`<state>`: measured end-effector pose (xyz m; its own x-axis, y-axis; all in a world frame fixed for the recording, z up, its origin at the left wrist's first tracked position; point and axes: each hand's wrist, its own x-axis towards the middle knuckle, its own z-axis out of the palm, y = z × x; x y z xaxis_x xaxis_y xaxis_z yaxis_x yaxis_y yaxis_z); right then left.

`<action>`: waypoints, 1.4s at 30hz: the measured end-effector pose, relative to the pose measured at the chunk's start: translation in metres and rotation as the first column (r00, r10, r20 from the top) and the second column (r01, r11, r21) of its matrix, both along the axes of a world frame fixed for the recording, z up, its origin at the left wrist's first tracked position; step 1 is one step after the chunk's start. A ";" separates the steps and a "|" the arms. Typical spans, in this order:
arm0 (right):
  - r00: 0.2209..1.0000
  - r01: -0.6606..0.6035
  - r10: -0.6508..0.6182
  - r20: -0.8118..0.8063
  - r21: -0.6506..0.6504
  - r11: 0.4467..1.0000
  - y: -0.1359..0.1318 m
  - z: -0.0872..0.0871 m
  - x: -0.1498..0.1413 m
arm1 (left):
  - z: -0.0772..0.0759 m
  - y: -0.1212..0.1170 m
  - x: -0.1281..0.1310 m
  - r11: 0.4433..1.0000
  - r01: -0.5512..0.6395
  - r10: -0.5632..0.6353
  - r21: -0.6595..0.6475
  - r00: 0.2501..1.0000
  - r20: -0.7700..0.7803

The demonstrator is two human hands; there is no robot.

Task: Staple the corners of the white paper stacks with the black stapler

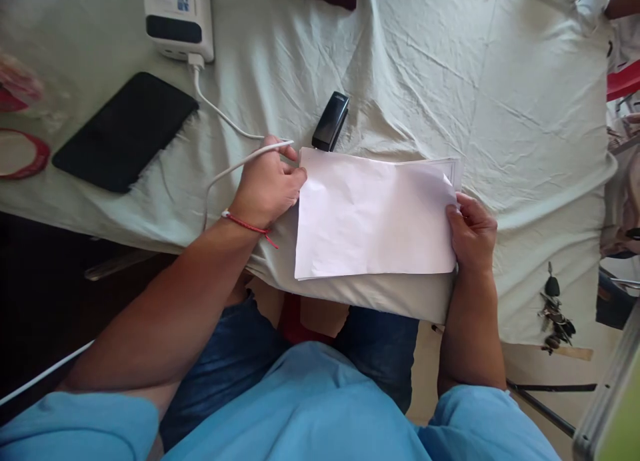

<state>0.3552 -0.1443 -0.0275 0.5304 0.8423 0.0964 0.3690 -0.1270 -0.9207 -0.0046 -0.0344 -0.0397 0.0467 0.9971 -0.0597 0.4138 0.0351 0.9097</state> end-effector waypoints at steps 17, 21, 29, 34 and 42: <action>0.991 -0.031 0.031 0.128 0.000 1.000 -0.001 0.002 0.004 | 0.017 -0.002 -0.003 0.982 0.129 -0.124 -0.136 0.991 0.042; 0.980 -0.051 0.068 0.185 -0.100 0.994 -0.002 0.005 0.005 | 0.017 -0.002 0.000 0.989 0.099 -0.096 -0.108 0.995 0.029; 0.999 0.040 -0.041 -0.021 -0.069 0.997 0.001 0.013 -0.002 | 0.015 -0.003 0.003 0.995 0.089 -0.089 -0.034 0.996 -0.004; 0.991 0.100 -0.111 -0.079 -0.138 0.985 0.003 0.020 -0.002 | 0.006 -0.001 0.004 0.997 0.075 -0.075 -0.001 0.997 0.010; 0.992 0.094 -0.106 -0.075 -0.141 0.985 0.003 0.020 0.001 | -0.002 -0.004 0.001 0.984 0.103 -0.121 0.146 0.985 0.124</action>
<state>0.3563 -0.1415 -0.0074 0.6139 0.7868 -0.0640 0.2718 -0.2867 -0.9186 -0.0038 -0.0381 -0.0421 0.1569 0.9833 0.0927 0.2841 -0.1348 0.9493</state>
